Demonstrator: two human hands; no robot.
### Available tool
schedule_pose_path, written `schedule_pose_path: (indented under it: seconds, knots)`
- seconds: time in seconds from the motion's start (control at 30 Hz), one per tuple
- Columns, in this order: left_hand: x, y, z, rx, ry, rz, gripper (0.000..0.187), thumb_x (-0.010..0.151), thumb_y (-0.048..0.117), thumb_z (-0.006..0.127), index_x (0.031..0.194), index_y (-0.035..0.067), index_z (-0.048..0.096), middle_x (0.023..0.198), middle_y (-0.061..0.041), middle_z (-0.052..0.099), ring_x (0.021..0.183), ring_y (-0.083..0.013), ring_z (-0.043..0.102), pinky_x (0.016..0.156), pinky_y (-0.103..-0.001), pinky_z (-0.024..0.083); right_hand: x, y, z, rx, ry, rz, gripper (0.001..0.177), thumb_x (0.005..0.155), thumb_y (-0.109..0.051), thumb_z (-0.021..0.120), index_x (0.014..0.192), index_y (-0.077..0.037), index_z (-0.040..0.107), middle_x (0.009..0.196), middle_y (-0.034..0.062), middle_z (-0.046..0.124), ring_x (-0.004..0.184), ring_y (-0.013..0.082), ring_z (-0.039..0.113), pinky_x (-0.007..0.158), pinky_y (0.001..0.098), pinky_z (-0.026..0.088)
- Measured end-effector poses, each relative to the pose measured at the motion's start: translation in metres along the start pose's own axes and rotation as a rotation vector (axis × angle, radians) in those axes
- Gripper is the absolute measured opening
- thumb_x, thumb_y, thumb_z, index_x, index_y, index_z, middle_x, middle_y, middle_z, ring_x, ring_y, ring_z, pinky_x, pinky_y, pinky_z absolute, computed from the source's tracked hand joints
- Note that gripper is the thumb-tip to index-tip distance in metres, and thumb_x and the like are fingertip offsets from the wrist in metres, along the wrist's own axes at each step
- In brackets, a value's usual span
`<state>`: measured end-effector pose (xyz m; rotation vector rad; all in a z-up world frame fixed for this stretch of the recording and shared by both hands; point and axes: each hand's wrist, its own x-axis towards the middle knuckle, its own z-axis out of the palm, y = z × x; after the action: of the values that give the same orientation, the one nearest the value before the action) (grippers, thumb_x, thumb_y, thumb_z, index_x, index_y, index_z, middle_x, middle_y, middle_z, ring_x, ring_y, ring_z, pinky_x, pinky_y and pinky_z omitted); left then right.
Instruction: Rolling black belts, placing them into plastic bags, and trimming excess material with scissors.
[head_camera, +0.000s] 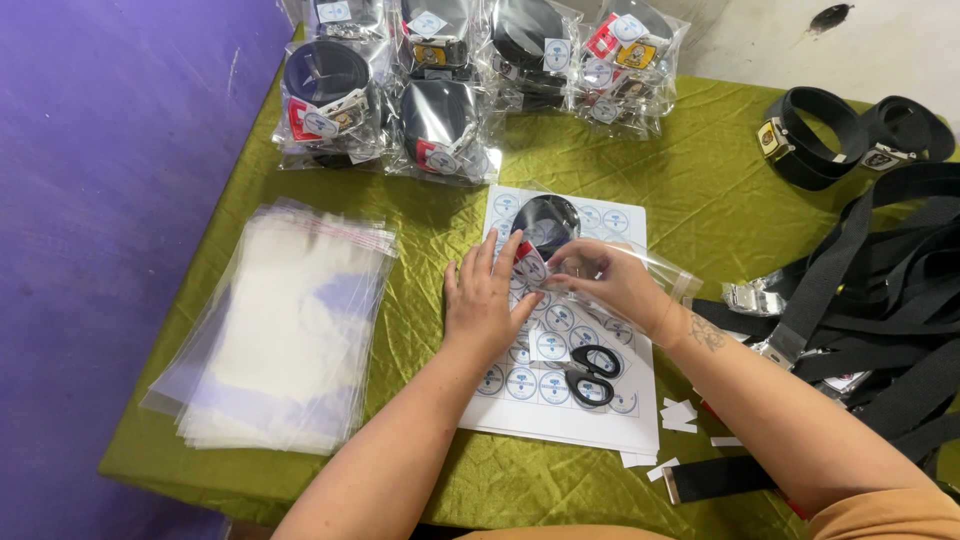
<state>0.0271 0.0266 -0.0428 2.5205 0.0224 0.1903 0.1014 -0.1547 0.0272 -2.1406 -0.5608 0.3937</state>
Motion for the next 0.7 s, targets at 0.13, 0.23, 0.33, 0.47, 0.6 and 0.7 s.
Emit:
schedule_pose_path:
  seconds: [0.13,0.23,0.33,0.47,0.6,0.7]
  knots:
    - [0.000,-0.002,0.003,0.010,0.007,0.008,0.085,0.093,0.042,0.070,0.161,0.023,0.024,0.158,-0.023,0.034,0.143,-0.0447,0.038,0.114,-0.070,0.020,0.004,0.012,0.006,0.059,-0.005,0.004,0.030,0.087,-0.018,0.082,0.115,-0.012,0.075,0.075,0.0050,0.073,0.064,0.0148,0.060,0.064,0.0291,0.050]
    - [0.001,-0.002,0.003,0.017,0.007,0.007,0.084,0.093,0.042,0.071,0.161,0.023,0.025,0.158,-0.022,0.035,0.143,-0.0443,0.038,0.114,-0.070,0.020,0.006,0.011,0.009,-0.030,0.009,-0.041,0.034,0.084,-0.019,0.083,0.116,-0.013,0.074,0.073,0.0067,0.072,0.063,0.0186,0.060,0.064,0.0321,0.050]
    - [0.002,-0.001,0.002,0.015,0.005,0.003,0.084,0.093,0.041,0.071,0.161,0.022,0.026,0.157,-0.022,0.036,0.143,-0.0440,0.038,0.114,-0.070,0.020,0.007,0.009,0.007,-0.082,0.012,-0.012,0.039,0.084,-0.025,0.084,0.121,-0.020,0.072,0.076,0.0036,0.074,0.064,0.0168,0.060,0.066,0.0320,0.051]
    - [0.002,-0.002,0.003,0.020,0.004,0.001,0.083,0.093,0.043,0.070,0.161,0.023,0.026,0.158,-0.022,0.035,0.143,-0.0431,0.038,0.114,-0.069,0.021,0.007,0.004,0.002,0.031,-0.052,0.086,0.033,0.087,-0.025,0.081,0.118,-0.017,0.075,0.078,0.0078,0.077,0.070,0.0179,0.063,0.070,0.0322,0.053]
    - [0.002,-0.004,0.006,0.028,0.014,0.015,0.084,0.092,0.041,0.072,0.160,0.022,0.027,0.157,-0.022,0.035,0.142,-0.0434,0.039,0.113,-0.070,0.022,0.011,-0.005,0.004,-0.008,-0.024,0.129,0.031,0.090,-0.024,0.079,0.118,-0.014,0.075,0.078,0.0100,0.076,0.067,0.0196,0.063,0.071,0.0339,0.055]
    - [0.001,-0.002,0.002,0.026,0.015,0.017,0.082,0.092,0.038,0.072,0.160,0.021,0.028,0.156,-0.023,0.036,0.142,-0.0433,0.039,0.113,-0.069,0.022,0.002,-0.012,-0.002,0.108,-0.060,0.145,0.040,0.089,-0.021,0.078,0.127,-0.011,0.071,0.083,0.0132,0.076,0.075,0.0229,0.065,0.076,0.0355,0.054]
